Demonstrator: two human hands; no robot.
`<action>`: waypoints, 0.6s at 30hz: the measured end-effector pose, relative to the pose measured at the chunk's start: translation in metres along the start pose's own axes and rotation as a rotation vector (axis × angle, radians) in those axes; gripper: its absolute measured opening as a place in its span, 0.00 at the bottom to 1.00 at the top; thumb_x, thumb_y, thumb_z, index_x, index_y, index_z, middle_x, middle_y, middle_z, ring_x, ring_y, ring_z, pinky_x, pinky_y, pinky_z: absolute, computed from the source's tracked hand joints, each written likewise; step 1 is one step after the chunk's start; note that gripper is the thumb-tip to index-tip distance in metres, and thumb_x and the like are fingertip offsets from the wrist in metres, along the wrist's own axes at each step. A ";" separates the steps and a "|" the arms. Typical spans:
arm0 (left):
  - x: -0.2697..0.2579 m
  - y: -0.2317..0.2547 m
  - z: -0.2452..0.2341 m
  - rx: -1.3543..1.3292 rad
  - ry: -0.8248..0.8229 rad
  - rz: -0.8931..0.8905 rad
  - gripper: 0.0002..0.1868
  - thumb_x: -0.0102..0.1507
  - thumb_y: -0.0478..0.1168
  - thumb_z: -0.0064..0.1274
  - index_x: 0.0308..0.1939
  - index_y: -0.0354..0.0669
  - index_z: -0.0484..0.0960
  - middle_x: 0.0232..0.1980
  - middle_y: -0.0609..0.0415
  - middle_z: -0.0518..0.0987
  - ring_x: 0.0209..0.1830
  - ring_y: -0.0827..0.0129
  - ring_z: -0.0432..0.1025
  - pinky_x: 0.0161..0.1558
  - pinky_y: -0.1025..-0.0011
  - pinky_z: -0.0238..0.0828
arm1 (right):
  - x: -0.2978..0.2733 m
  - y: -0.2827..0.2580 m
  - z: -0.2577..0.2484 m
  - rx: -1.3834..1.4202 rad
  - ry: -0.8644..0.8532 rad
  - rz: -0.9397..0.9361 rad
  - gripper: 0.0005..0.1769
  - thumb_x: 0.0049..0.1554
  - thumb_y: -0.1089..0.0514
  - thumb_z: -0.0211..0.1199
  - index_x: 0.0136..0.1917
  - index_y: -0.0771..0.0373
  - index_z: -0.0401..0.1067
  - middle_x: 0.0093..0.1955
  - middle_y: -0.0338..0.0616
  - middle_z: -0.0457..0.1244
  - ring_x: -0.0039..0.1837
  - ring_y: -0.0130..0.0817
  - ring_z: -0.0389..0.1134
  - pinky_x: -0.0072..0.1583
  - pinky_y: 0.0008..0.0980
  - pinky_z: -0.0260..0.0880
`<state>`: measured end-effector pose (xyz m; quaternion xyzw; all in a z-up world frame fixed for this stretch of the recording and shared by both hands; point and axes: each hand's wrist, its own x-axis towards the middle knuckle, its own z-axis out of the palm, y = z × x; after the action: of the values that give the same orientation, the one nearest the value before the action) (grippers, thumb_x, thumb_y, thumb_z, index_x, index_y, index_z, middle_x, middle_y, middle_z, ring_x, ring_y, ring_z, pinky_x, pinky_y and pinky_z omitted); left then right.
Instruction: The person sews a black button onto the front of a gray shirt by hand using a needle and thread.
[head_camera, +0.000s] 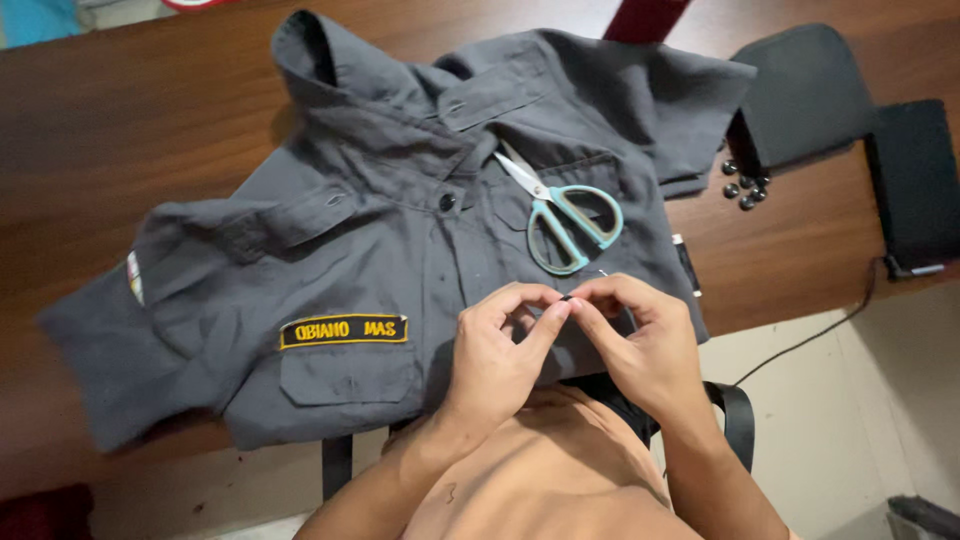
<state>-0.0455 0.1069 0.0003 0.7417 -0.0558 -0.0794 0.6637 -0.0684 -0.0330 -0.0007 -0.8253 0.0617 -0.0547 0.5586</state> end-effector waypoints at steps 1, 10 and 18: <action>0.000 -0.001 -0.003 0.010 0.011 0.006 0.07 0.55 0.38 0.52 0.31 0.35 0.77 0.26 0.59 0.75 0.21 0.84 0.62 0.24 0.82 0.58 | 0.001 -0.001 0.003 -0.009 -0.013 0.004 0.04 0.47 0.64 0.61 0.38 0.67 0.71 0.32 0.37 0.63 0.36 0.20 0.59 0.40 0.19 0.60; -0.010 -0.001 -0.036 0.158 0.190 -0.023 0.05 0.53 0.36 0.52 0.29 0.36 0.77 0.24 0.56 0.74 0.18 0.78 0.63 0.22 0.78 0.58 | 0.008 -0.024 0.024 -0.244 0.008 -0.151 0.05 0.49 0.65 0.60 0.41 0.65 0.71 0.35 0.41 0.63 0.33 0.25 0.60 0.37 0.22 0.59; -0.016 -0.011 -0.063 0.375 0.303 0.264 0.03 0.54 0.33 0.50 0.29 0.38 0.73 0.33 0.53 0.75 0.35 0.63 0.69 0.40 0.70 0.62 | 0.026 -0.032 0.014 -0.565 0.037 -0.249 0.09 0.49 0.65 0.61 0.46 0.62 0.71 0.37 0.44 0.61 0.37 0.33 0.63 0.41 0.29 0.61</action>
<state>-0.0489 0.1731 -0.0034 0.8413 -0.0659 0.1313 0.5202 -0.0390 -0.0125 0.0246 -0.9480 -0.0171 -0.1184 0.2949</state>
